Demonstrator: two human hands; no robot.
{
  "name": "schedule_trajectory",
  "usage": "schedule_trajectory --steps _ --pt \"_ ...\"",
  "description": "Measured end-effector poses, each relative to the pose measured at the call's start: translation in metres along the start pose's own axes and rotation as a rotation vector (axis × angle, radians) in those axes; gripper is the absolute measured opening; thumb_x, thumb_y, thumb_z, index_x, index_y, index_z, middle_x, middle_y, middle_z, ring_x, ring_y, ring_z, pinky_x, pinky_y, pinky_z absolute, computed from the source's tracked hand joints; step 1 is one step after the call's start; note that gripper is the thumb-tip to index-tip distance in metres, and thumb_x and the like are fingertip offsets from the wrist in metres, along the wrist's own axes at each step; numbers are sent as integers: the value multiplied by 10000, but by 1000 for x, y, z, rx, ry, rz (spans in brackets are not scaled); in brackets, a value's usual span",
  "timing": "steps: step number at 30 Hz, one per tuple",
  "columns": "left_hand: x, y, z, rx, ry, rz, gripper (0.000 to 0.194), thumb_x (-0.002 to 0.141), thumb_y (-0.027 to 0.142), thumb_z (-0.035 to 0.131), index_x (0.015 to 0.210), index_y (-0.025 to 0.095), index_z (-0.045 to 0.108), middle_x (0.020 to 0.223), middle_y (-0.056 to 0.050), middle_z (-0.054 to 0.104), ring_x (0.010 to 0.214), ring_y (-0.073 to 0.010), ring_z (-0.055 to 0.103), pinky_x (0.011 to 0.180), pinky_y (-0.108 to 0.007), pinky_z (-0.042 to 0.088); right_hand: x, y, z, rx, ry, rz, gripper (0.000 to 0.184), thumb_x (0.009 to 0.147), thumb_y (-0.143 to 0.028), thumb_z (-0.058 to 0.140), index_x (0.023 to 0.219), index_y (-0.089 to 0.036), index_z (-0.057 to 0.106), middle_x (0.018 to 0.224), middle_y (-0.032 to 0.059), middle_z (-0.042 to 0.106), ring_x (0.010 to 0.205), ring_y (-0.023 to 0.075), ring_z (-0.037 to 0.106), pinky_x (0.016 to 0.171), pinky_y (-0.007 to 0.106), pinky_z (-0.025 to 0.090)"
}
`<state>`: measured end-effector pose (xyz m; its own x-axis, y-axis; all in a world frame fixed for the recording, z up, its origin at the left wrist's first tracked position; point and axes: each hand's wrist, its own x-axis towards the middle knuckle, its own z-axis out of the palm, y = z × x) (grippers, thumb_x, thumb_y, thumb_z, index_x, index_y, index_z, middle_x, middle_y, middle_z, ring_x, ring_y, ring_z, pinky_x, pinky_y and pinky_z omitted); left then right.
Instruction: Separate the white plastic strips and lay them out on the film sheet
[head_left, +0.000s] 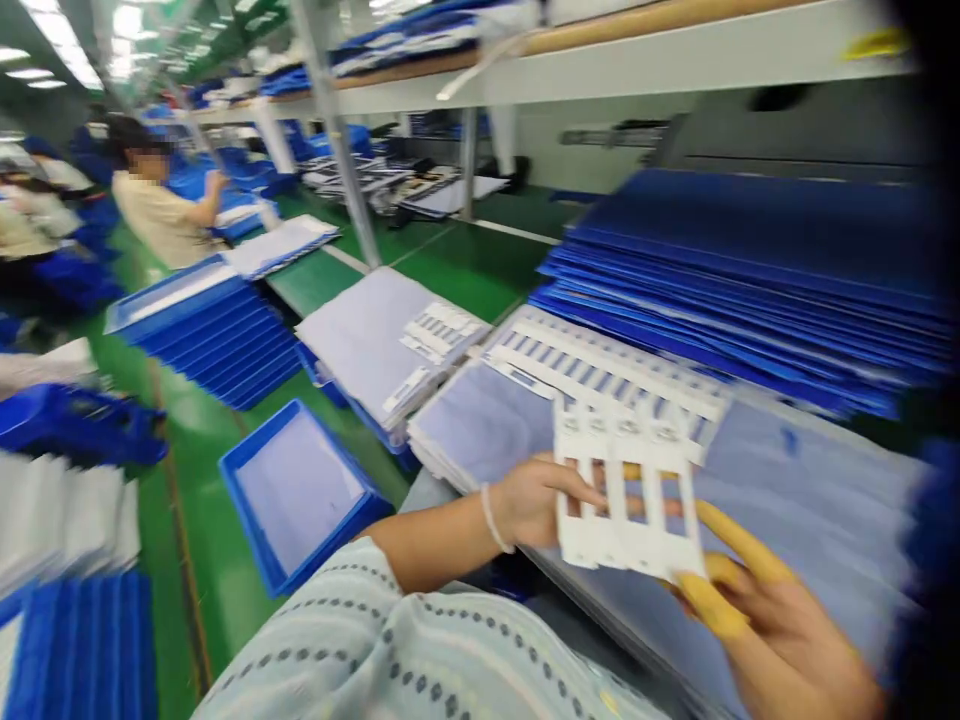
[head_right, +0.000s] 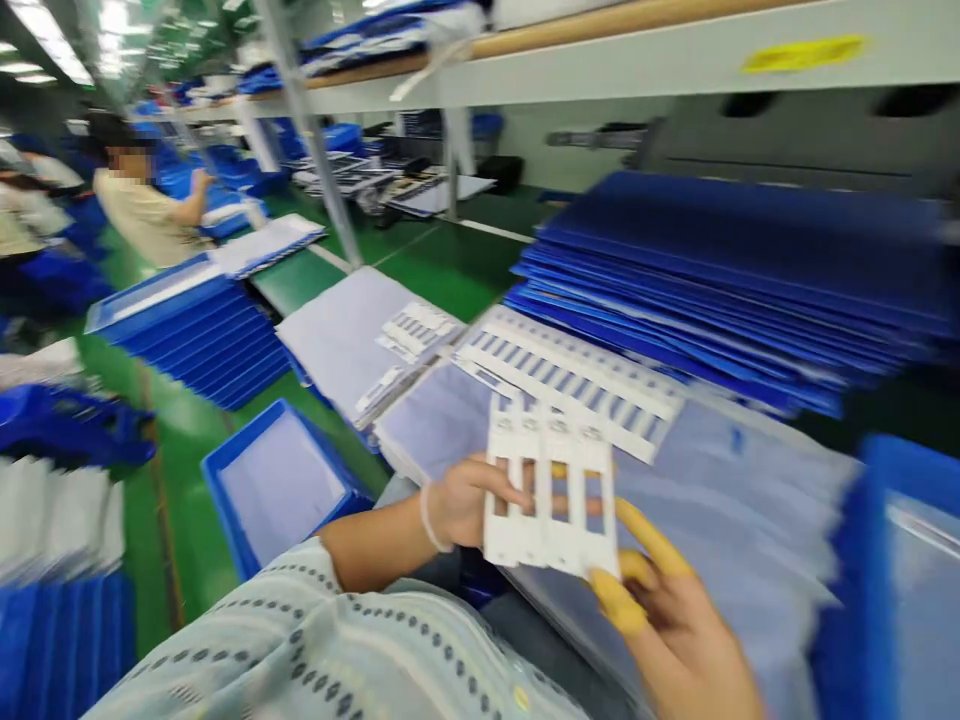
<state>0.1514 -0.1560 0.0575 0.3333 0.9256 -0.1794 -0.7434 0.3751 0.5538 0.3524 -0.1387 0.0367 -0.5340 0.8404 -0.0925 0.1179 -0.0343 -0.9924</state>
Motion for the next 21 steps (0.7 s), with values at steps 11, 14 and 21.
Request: schedule_trajectory --steps 11,14,21 --pt "-26 16 24 42 -55 114 784 583 147 557 1359 199 458 1349 -106 551 1312 -392 411 1073 -591 322 -21 -14 13 92 -2 -145 637 860 -399 637 1435 -292 385 839 6 575 763 150 578 705 283 507" --pt "-28 19 31 68 -67 89 799 589 139 548 1376 210 434 1357 -97 544 1336 -381 381 1088 -592 297 -28 -17 13 96 2 -172 609 876 -351 629 1432 -308 384 833 -2 591 781 146 585 765 289 504" --pt "-31 26 44 120 4 34 838 520 132 541 1351 204 461 1345 -83 553 1359 -392 336 1081 -580 309 -33 -26 12 -37 25 -226 609 866 -335 644 1419 -317 387 828 0 615 790 178 591 804 347 500"
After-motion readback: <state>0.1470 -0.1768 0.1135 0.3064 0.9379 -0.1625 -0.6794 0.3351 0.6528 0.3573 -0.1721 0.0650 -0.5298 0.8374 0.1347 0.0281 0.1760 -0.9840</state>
